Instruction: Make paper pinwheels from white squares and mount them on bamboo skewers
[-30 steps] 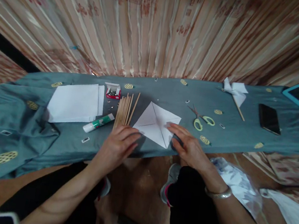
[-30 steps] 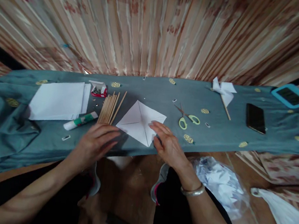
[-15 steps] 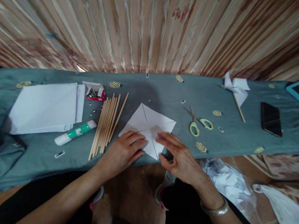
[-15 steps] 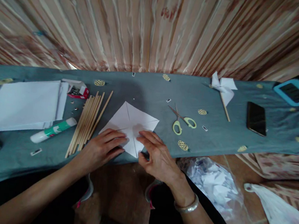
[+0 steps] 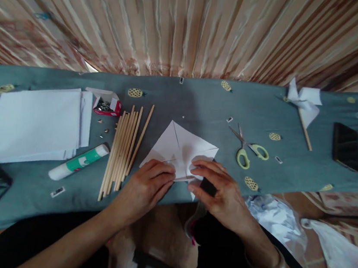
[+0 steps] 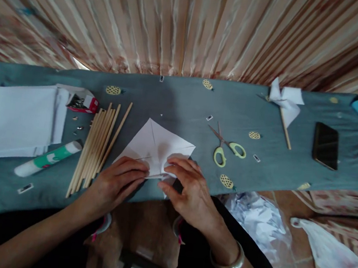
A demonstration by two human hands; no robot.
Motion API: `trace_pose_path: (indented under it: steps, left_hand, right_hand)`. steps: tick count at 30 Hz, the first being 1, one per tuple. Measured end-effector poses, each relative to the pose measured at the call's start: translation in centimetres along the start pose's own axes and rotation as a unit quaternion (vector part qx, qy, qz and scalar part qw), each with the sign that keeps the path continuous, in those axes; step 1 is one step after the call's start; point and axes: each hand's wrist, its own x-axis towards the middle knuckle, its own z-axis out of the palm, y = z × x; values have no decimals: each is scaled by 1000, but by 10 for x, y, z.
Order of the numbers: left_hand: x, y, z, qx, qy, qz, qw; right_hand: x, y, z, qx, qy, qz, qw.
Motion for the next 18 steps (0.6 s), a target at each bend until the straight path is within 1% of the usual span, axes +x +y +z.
trace_pose_path:
  steps: [4,7,11,18]
  left_hand:
    - [1,2,0,-5,3,-8,1000]
    - [1,2,1,-2,-1,-15,1000]
    - [3,2,1,6,-7,-17,1000]
    - [1,3,0,25,6,-21,999]
  right_hand:
    - [4,1,9,80,37,29,996]
    - [7,2,14,104,48,38,993]
    - [11,-1,17,91,59,39,993]
    - [17,-5,22,14,77,21,997]
